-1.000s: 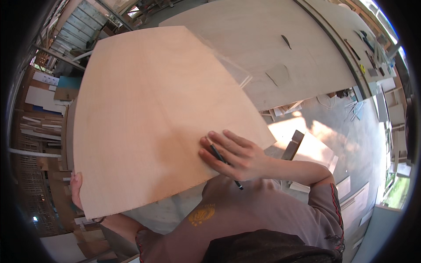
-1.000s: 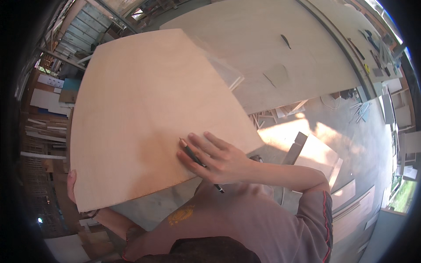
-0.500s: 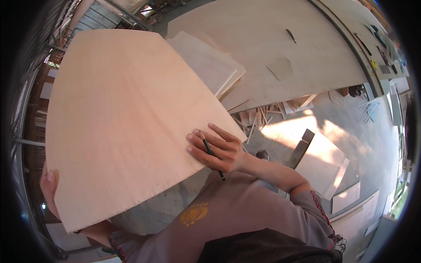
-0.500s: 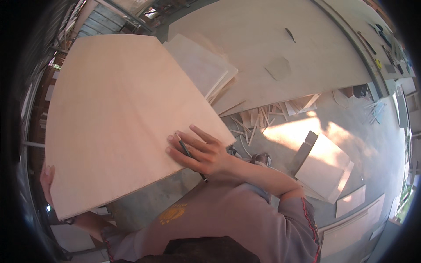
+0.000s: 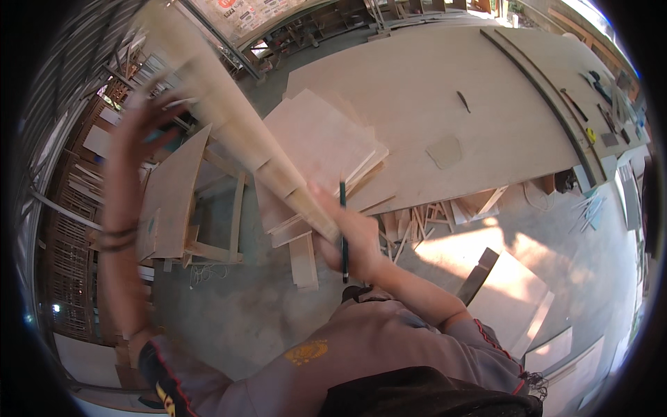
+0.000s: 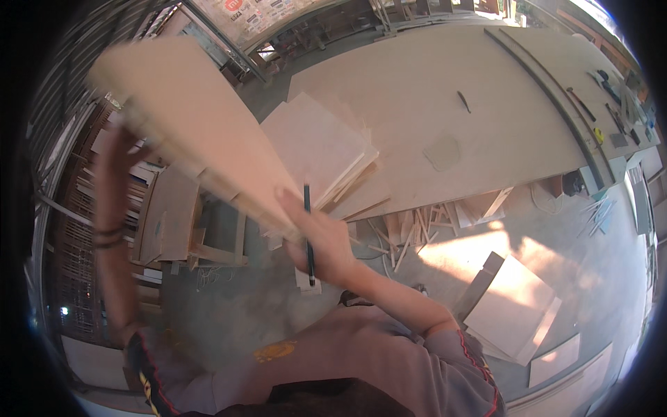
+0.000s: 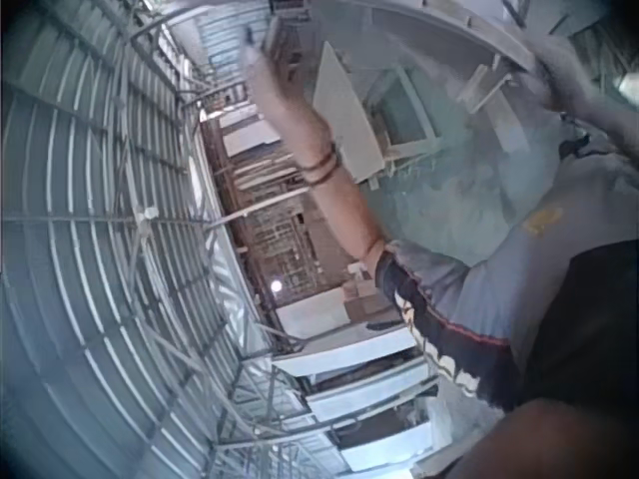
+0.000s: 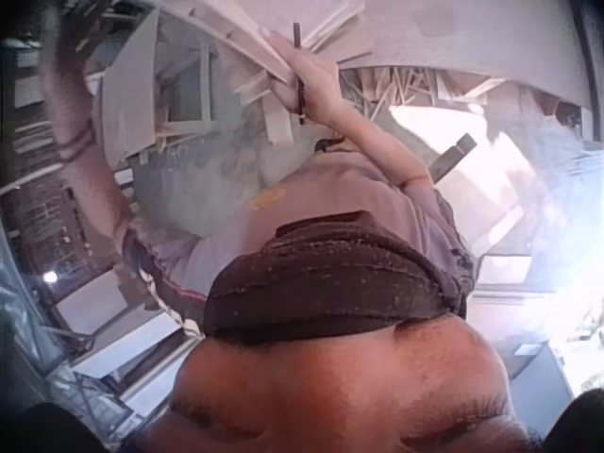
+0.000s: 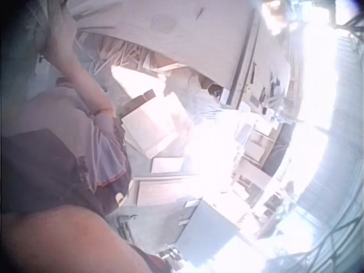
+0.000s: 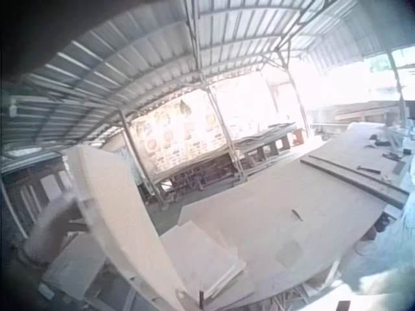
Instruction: The person marks several rectangular wooden boards with a pencil, stacking them on a workbench. They then use a tape measure to measure a larger board and mark it with a pencil. Finally, they use a hammer to tap a wooden strip onto the board.
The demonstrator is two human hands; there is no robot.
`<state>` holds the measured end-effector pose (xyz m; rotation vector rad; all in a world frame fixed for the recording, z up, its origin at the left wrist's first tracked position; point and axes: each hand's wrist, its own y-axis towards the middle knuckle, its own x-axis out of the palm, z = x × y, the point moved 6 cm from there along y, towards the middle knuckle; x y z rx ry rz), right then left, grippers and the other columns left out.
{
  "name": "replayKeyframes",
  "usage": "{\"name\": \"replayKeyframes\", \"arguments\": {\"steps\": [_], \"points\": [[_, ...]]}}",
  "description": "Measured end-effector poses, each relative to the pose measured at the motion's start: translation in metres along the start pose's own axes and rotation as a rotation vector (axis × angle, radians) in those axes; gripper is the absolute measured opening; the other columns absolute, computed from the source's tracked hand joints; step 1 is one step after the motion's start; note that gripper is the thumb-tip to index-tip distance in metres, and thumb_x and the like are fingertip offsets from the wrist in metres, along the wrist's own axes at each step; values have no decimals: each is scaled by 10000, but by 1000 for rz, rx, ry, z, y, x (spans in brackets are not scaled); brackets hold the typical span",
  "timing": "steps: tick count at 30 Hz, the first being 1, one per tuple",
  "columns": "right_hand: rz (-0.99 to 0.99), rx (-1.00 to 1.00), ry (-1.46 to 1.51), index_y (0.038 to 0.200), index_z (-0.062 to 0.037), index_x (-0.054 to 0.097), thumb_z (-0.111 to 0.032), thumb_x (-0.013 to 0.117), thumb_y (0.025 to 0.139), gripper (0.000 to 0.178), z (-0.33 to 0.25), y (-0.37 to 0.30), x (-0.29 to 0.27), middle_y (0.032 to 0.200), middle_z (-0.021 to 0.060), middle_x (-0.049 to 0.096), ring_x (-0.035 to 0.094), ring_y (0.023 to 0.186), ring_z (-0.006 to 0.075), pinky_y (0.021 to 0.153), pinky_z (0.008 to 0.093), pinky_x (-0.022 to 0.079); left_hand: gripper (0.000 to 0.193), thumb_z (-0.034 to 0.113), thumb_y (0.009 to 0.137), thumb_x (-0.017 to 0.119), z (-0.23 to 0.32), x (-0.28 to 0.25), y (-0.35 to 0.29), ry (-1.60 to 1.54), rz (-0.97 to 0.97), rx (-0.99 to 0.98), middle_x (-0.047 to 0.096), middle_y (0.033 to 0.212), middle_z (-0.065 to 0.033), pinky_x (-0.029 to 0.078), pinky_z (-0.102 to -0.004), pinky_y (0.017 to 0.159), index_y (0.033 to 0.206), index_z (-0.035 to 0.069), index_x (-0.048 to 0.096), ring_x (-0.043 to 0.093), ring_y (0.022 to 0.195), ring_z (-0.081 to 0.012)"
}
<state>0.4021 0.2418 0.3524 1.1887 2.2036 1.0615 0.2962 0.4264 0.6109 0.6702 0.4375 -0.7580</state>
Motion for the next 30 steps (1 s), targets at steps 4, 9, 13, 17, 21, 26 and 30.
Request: {"name": "replayKeyframes", "arguments": {"steps": [4,9,13,17,21,26,30], "points": [[51,162,172,1204,0,588,-48,687,820,399,11,37,-34,939,100,666,641,742,197,657,319,504,618,391,1007,554,-173,91,-16,25,9,10,508,1437,-146,356,-397,1109,1484,25,412,482,1323,-250],[201,536,338,1121,-4,577,-55,692,844,305,50,20,-61,912,49,645,605,788,140,703,289,494,777,500,1007,503,-280,228,-116,333,53,-109,271,1551,-304,232,-492,1185,1556,12,252,280,1451,-403],[484,620,557,1200,11,539,-8,671,847,377,82,-38,-82,1104,89,611,580,996,149,876,308,472,896,588,944,554,-258,221,-137,556,158,-314,252,1558,-323,276,-505,1163,1565,34,221,307,1431,-438],[555,750,601,1296,25,507,7,664,861,463,85,-94,-66,1209,108,576,543,1145,188,998,348,422,959,604,895,610,-267,191,-161,390,134,-613,418,1469,-322,455,-496,1026,1551,17,230,527,1261,-464],[288,1153,480,1273,26,509,-148,738,875,491,84,-138,-53,1130,125,612,658,939,201,757,298,566,950,596,909,605,-291,164,-175,370,117,-550,598,1276,-308,524,-487,908,1530,-19,234,620,1133,-448],[108,1541,517,1232,34,548,-309,706,939,478,89,-182,-48,979,120,638,714,842,240,701,317,617,934,605,932,580,-321,158,-184,291,94,-578,640,1203,-305,525,-481,912,1538,-6,217,630,1118,-451],[-477,1489,345,1194,31,633,-436,440,1063,521,79,-186,-112,914,104,677,655,700,170,609,301,569,923,603,943,568,-336,156,-184,266,89,-548,654,1178,-296,542,-477,873,1554,18,197,658,1069,-437]]}}
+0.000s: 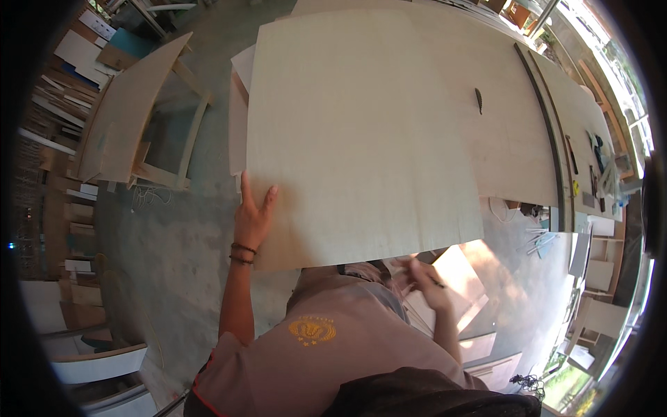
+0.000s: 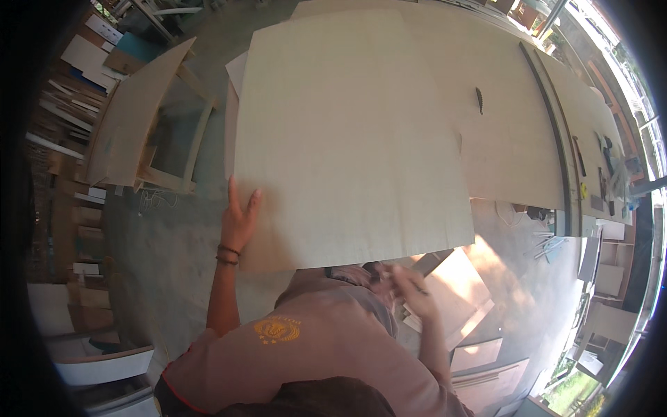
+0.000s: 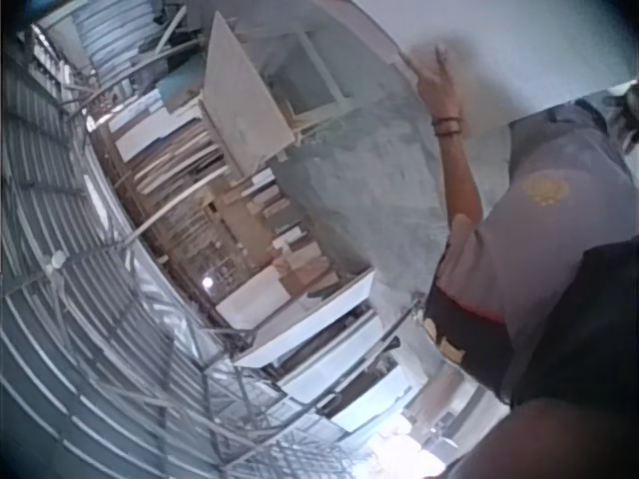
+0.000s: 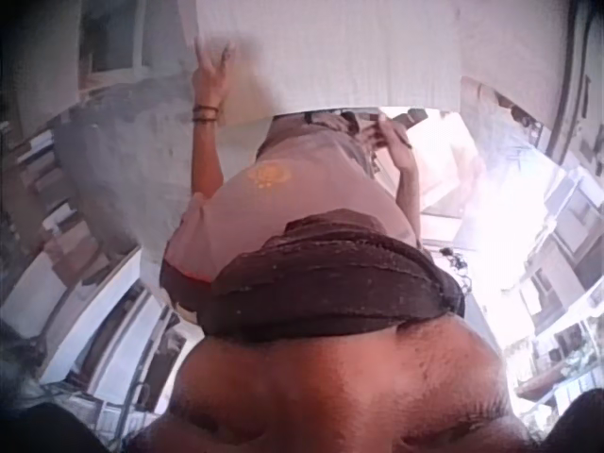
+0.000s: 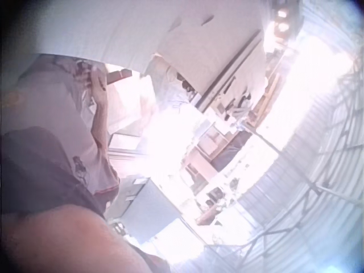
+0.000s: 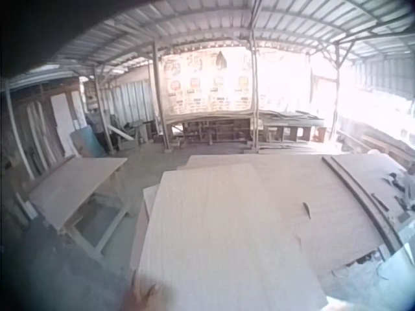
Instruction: The person marks several rectangular wooden boards with a pencil, stacking them on a workbench. They then use a tape measure to measure a larger board and mark it with a pencil. Finally, they use a hammer to tap a wooden strip onto the board.
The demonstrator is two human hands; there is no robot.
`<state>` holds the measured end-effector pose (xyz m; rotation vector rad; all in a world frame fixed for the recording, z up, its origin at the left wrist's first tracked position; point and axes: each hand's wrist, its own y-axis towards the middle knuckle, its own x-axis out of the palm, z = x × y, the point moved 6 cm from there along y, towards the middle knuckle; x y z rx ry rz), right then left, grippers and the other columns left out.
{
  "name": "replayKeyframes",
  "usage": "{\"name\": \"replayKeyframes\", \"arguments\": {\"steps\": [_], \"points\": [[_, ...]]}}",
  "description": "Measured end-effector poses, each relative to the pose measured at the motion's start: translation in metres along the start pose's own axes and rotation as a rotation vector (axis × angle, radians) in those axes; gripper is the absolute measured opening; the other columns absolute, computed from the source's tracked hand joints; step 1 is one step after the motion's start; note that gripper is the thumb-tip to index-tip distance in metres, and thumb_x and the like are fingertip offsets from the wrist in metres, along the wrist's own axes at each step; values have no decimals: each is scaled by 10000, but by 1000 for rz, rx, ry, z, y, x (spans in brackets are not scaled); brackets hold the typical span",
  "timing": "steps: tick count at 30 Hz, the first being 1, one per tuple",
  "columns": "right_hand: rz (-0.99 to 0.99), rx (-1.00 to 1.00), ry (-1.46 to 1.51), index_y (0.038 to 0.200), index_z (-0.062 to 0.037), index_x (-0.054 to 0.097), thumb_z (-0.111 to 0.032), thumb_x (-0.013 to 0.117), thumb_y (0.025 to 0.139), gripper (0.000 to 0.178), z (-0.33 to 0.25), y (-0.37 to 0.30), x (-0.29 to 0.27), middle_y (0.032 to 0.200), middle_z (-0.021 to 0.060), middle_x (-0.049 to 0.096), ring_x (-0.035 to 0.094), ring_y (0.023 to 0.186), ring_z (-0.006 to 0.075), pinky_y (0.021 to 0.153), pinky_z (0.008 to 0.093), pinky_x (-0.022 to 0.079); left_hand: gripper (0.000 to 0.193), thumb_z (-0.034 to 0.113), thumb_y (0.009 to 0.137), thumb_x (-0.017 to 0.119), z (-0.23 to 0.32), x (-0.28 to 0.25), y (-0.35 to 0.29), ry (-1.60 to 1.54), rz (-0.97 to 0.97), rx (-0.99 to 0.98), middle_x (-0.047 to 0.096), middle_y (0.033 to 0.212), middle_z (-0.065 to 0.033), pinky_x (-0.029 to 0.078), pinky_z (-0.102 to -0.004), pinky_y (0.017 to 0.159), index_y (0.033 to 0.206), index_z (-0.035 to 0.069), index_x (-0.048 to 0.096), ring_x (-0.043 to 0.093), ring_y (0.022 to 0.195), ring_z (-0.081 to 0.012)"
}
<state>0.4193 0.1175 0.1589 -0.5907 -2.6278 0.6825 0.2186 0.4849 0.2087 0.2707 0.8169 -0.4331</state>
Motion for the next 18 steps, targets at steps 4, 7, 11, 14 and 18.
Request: {"name": "replayKeyframes", "arguments": {"steps": [4,7,11,14,18], "points": [[-5,155,-264,1102,10,696,-397,430,1069,487,-73,-62,-59,789,65,632,593,602,114,520,255,487,908,578,948,580,-4,-1,-3,24,15,-27,697,1040,-262,561,-463,761,1566,43,186,702,918,-407],[167,-415,-438,1148,19,669,-234,560,1025,302,-158,-45,-51,738,65,611,580,582,114,523,249,480,887,550,954,592,-9,-2,-2,58,3,-32,711,906,-216,555,-427,694,1570,53,192,708,774,-355],[207,-581,-224,1219,52,645,-116,601,1004,276,-223,78,-4,802,52,643,600,695,101,636,246,478,852,506,961,610,-19,-5,-4,-93,16,6,691,784,-165,527,-372,627,1567,54,217,660,632,-266],[265,-753,-378,1165,18,688,-230,646,989,307,-243,197,17,849,42,675,611,740,117,692,283,499,830,473,967,620,-19,-1,1,-140,82,168,689,787,-148,509,-352,601,1560,38,235,642,611,-223],[425,-827,-501,1021,9,708,-232,677,942,256,-266,292,30,833,115,727,683,760,178,717,325,531,807,425,975,628,-14,-4,1,-186,13,76,703,919,-169,522,-355,664,1550,9,245,665,705,-219]]}}
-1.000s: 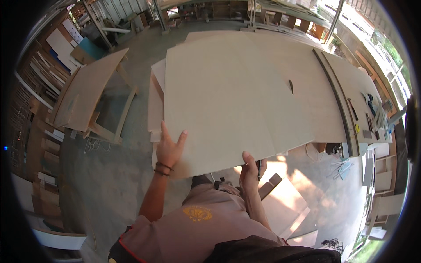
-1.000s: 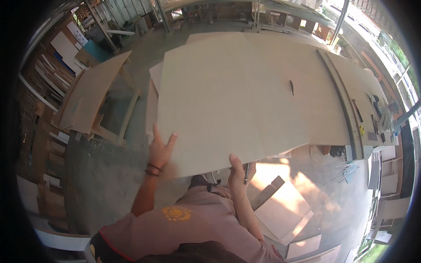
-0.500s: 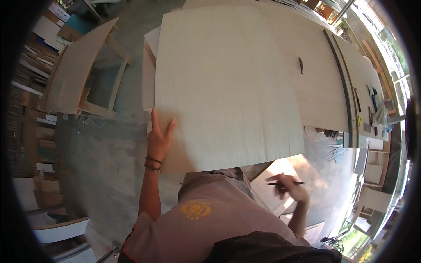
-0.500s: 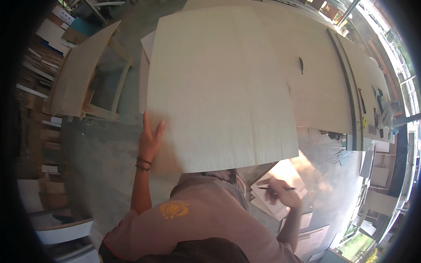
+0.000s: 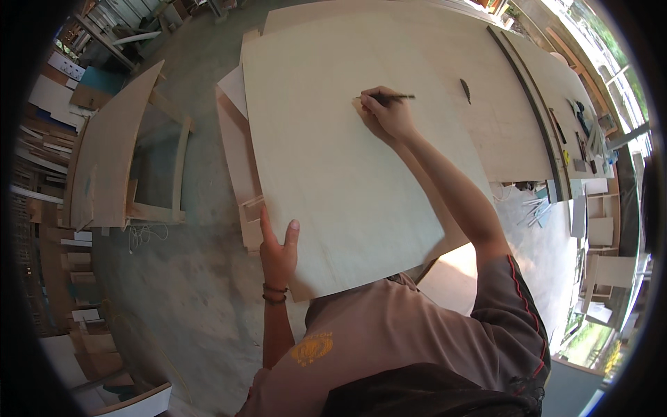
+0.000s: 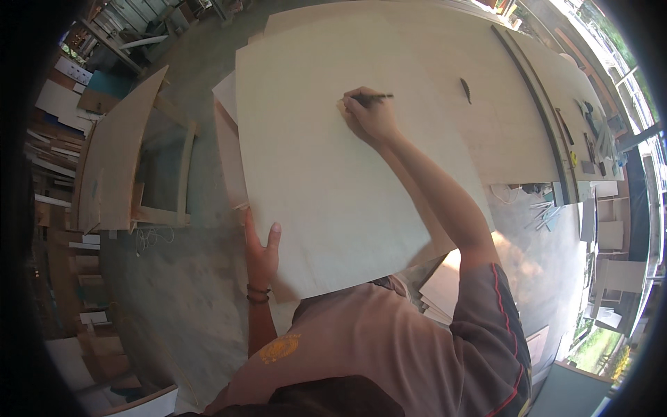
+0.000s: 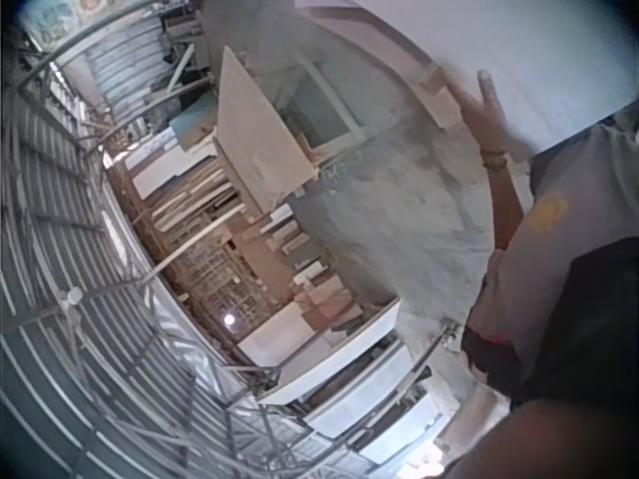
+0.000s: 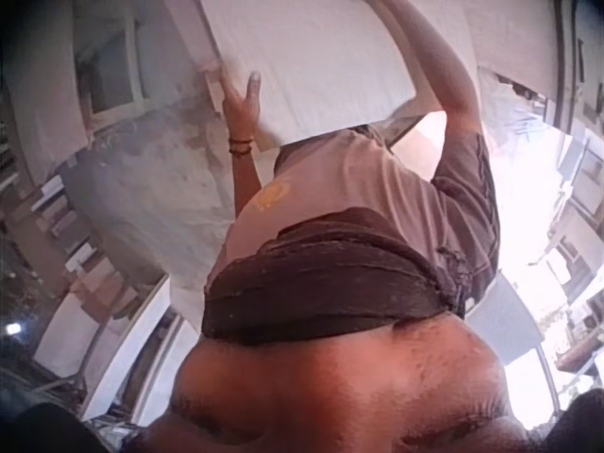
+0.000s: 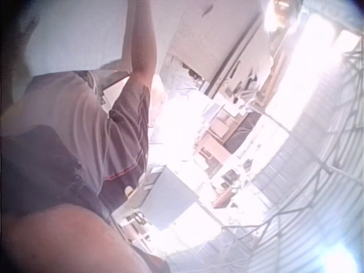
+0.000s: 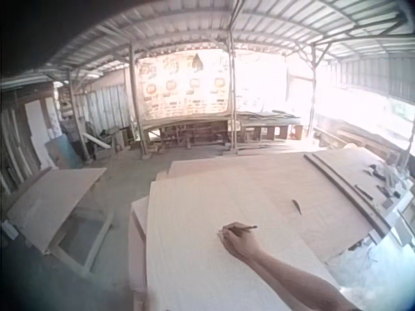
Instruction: The person marks several rectangular wooden boards with a pencil, stacking them on a workbench. They then use a tape measure to measure a larger board and mark it with a pencil. Finally, they use a hammer to tap a wooden strip onto the board.
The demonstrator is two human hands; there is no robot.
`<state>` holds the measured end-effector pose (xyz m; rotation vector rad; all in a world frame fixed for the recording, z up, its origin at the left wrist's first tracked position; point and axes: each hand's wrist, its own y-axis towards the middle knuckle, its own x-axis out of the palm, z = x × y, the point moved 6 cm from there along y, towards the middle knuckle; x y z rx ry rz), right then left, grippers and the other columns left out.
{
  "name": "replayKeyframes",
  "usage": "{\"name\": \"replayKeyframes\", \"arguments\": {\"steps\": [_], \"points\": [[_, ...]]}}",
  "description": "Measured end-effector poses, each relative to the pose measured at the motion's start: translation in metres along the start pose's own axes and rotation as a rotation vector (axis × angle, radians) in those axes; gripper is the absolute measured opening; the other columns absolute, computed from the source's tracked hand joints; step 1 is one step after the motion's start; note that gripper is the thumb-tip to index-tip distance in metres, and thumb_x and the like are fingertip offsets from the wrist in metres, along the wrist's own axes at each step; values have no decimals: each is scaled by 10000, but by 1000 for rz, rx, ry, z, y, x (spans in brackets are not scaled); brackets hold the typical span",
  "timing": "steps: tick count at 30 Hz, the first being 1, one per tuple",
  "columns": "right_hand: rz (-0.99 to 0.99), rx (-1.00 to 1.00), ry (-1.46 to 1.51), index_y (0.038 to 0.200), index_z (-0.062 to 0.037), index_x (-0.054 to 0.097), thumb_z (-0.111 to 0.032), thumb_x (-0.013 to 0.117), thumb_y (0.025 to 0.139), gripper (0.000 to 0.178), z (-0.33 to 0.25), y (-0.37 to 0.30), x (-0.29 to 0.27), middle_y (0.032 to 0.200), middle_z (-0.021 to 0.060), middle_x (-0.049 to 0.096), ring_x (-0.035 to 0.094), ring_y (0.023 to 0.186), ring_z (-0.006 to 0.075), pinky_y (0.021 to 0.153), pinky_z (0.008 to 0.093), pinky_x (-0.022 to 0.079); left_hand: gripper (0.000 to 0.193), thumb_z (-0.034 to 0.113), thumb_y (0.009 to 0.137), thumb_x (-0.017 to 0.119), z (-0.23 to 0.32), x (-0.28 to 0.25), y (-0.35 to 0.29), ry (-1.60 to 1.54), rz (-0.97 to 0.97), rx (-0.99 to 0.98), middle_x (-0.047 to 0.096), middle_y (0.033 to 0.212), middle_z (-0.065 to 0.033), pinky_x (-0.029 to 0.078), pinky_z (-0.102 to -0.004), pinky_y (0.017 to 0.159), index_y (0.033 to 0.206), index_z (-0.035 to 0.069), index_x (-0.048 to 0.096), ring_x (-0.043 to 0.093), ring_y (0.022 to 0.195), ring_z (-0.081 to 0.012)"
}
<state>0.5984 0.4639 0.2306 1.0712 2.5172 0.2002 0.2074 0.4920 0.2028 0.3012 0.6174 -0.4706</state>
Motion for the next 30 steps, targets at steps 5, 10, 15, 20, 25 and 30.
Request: {"name": "replayKeyframes", "arguments": {"steps": [5,10,15,20,25,30], "points": [[49,20,-109,916,11,707,-233,691,914,244,6,35,18,773,131,723,703,732,216,685,353,535,776,366,980,635,2,-1,-1,-96,4,1,664,1189,-232,528,-365,859,1538,-17,257,678,997,-268],[-26,-7,-141,913,17,699,-252,696,902,269,10,44,28,763,148,712,705,735,240,677,366,527,757,329,981,638,4,-2,-1,-189,-17,-9,615,1308,-246,506,-368,958,1525,-42,266,637,1155,-295],[36,-92,-155,892,19,679,-227,681,899,246,-4,40,28,709,174,680,691,680,268,638,388,515,742,304,981,638,1,1,0,-212,-42,7,596,1327,-256,491,-375,984,1519,-48,269,620,1180,-297],[57,-49,-91,888,20,659,-200,676,913,222,0,21,18,699,163,675,663,644,245,619,364,504,737,291,978,641,8,0,-2,-201,-90,-138,558,1378,-250,462,-378,1025,1518,-49,271,582,1234,-299],[-29,-76,-72,912,17,666,-201,697,910,220,-16,-7,14,720,132,681,639,657,218,629,350,497,757,309,974,645,3,2,-2,-186,-50,-64,551,1389,-239,447,-385,1047,1520,-49,264,565,1256,-298],[50,-28,-23,926,9,686,-199,711,891,213,-7,25,21,746,135,686,637,676,220,638,361,497,756,328,978,639,8,2,-1,-174,-56,-65,563,1376,-233,444,-382,1051,1520,-47,267,564,1259,-296]]}}
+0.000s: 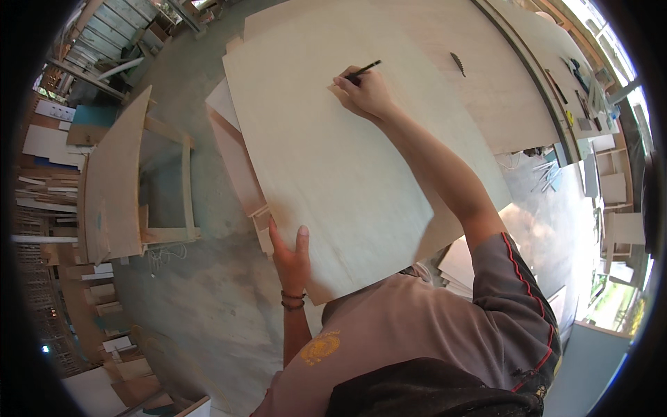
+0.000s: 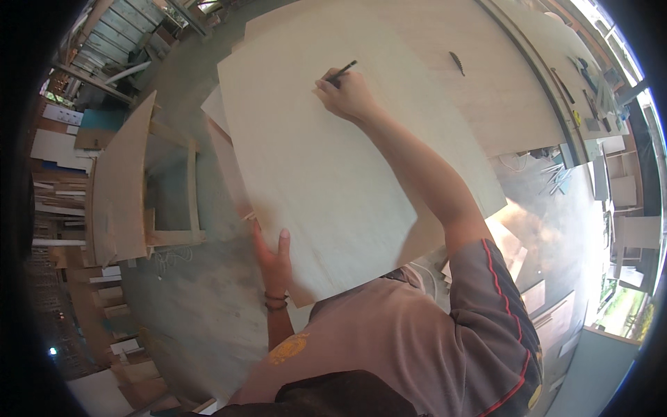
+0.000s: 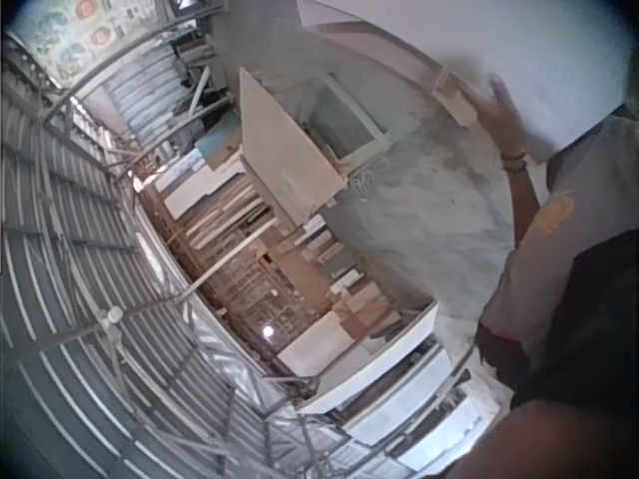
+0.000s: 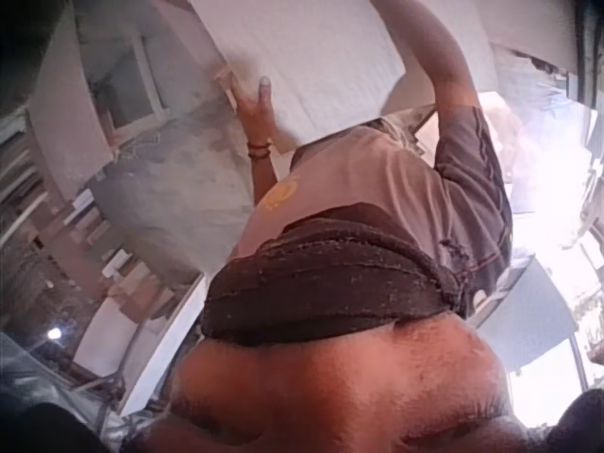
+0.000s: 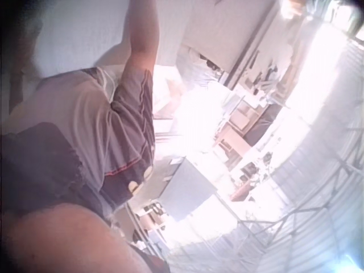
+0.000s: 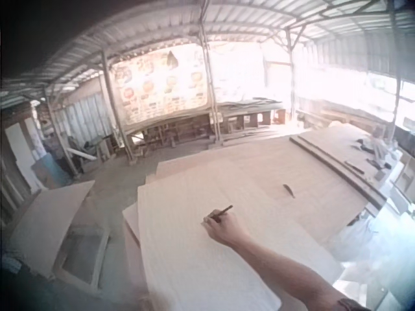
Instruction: The person marks several rectangular wooden boards with a pencil, stacking them on a workbench. They then use a tape measure to measure a larger board and mark it with a pencil. Finally, they use a hammer to tap a wooden strip onto the board.
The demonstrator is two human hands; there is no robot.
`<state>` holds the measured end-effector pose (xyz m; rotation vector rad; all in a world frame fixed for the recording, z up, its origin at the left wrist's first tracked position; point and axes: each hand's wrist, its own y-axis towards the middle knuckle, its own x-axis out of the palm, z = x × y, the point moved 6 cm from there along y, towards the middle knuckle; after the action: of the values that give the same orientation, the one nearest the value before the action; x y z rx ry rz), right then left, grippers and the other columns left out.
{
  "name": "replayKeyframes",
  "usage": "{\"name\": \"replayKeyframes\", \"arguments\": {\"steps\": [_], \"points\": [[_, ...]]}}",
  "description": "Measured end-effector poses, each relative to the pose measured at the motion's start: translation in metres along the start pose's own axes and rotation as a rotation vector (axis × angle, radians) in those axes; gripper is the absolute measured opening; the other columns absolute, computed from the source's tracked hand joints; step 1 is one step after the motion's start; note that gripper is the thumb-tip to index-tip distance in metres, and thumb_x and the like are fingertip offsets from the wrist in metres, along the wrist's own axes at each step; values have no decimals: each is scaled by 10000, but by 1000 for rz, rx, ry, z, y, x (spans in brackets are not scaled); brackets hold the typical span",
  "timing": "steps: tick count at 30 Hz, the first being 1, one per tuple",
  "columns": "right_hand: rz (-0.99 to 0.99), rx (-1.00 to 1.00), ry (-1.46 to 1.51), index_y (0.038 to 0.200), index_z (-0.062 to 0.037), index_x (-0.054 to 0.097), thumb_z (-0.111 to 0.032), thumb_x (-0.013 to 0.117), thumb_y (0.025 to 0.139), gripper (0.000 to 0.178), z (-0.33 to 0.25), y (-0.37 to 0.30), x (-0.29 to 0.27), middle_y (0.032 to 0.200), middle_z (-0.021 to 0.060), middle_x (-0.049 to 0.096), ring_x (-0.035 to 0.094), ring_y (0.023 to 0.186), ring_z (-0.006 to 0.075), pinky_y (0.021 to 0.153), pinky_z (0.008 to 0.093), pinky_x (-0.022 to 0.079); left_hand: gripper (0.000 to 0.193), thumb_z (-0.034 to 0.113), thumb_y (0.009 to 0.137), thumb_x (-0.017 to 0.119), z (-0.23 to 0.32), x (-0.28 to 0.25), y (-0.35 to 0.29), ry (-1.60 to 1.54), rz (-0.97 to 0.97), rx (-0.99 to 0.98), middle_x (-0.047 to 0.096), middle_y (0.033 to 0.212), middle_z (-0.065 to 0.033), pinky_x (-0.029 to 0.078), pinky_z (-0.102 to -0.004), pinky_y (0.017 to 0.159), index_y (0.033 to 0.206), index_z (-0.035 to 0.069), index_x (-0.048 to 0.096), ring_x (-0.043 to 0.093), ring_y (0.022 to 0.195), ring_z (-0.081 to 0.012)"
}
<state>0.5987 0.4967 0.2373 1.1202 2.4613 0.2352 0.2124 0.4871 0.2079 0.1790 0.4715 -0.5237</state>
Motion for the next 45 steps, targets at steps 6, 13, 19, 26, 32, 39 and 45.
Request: {"name": "replayKeyframes", "arguments": {"steps": [6,13,19,26,32,39,45], "points": [[-121,-55,-49,880,12,670,-185,697,882,199,6,10,20,698,150,662,619,613,252,608,391,487,762,377,976,639,-5,3,-3,-77,-43,-16,597,1338,-204,448,-370,1034,1512,-40,293,581,1231,-280],[82,-18,-114,848,19,642,-162,661,900,190,10,-8,-34,652,165,630,610,582,262,587,405,475,663,382,985,628,-7,3,-9,-66,-21,-77,603,1325,-184,451,-365,1019,1444,-40,400,591,1197,-255],[-143,-21,167,988,0,682,-136,699,902,162,15,18,6,839,127,705,672,814,207,712,356,514,537,338,1018,593,-9,11,-6,-165,-49,-92,616,1264,-114,445,-341,1006,1384,-34,467,582,1138,-209],[31,37,-2,1088,-32,644,-154,657,945,189,-11,-90,-78,860,138,667,666,840,198,731,343,513,513,342,1051,536,-37,13,-13,-405,-157,-311,575,1319,-90,424,-320,1034,1389,-40,480,545,1178,-180],[471,34,149,1135,-17,591,-217,438,1060,262,-14,-270,-219,1003,95,690,648,955,209,845,328,507,544,349,1054,522,-28,10,-15,-392,-106,-270,554,1347,-117,444,-328,1021,1415,-51,454,549,1191,-197],[865,507,684,1243,-46,551,-405,541,1029,419,-20,-452,-123,1241,72,627,635,1045,208,895,324,519,611,361,1057,507,-19,38,-63,-711,-175,-302,514,1403,-159,483,-380,1028,1471,-56,342,550,1237,-256],[585,504,1201,1284,-5,541,-263,663,961,432,-60,-448,-49,1192,117,640,658,1075,231,920,376,558,635,359,1050,522,-29,47,-136,-988,-345,-410,527,1392,-141,492,-382,1030,1495,-24,282,571,1228,-258]]}}
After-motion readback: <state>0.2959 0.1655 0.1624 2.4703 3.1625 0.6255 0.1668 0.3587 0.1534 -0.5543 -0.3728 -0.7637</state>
